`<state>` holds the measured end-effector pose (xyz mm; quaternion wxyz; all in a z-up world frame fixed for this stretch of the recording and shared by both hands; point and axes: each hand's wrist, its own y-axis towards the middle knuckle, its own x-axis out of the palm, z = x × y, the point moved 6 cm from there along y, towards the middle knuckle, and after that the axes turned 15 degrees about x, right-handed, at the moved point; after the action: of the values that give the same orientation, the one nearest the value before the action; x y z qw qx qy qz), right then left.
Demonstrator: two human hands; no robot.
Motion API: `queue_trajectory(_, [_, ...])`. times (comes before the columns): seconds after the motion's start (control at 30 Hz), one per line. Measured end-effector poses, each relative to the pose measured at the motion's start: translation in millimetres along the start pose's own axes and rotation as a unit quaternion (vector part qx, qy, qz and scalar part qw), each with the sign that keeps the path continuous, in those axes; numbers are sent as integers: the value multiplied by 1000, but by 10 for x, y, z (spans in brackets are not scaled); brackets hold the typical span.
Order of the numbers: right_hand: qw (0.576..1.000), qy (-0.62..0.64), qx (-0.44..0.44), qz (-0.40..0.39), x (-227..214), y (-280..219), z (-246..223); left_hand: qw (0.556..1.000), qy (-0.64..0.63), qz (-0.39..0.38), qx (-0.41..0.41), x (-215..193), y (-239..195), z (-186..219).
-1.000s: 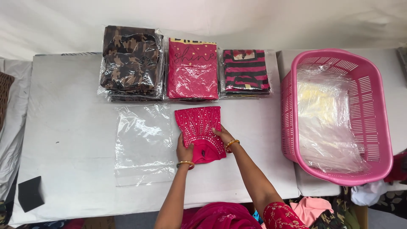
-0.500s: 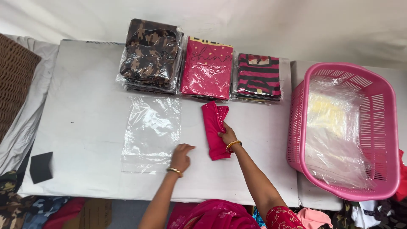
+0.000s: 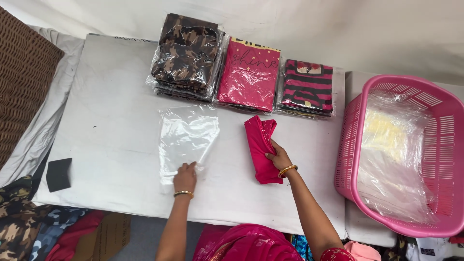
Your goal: The person folds several t-shirts on a white table, including a pink shirt with 'DREAM' text, a pink shirt with rhinestones, and a light blue shirt with 'HOOBAY' text. After folding each shirt, the person places it into a clear plastic bag and stacks the packaged items on the table.
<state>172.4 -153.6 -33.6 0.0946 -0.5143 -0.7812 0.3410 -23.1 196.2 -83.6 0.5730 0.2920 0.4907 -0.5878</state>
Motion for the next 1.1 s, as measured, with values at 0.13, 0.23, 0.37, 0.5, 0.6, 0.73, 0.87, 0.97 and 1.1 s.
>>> queue_trajectory(0.13, [999, -9, -33, -26, -133, -135, -131, 986, -104, -56, 118, -339, 8, 1083])
queue_trajectory(0.23, [999, -27, -38, -19, -218, -258, -243, 964, -202, -104, 140, 75, 45, 1005])
queue_trajectory(0.37, [999, -10, -44, -25, -173, -369, -320, 991, -59, -10, 116, -184, 3, 691])
queue_trajectory(0.5, [995, -46, -80, -49, 31, -438, -413, 967, 168, -70, 177, -66, 15, 518])
queue_trajectory(0.6, [993, -69, -65, -65, 192, -478, -422, 970, 168, -57, 168, 272, 98, 244])
queue_trajectory(0.73, [989, -125, -36, -67, 330, -516, -428, 987, 92, -38, 123, 136, 203, 324])
queue_trajectory(0.87, [986, -126, -72, -82, 366, -560, -486, 961, 116, -100, 229, -202, 100, 919])
queue_trajectory(0.97, [987, -133, -44, -77, 341, -585, -467, 958, 177, -46, 221, 100, 170, 751])
queue_trajectory(1.1, [989, -122, -33, -72, 288, -551, -392, 967, 141, 6, 212, 508, 302, 481])
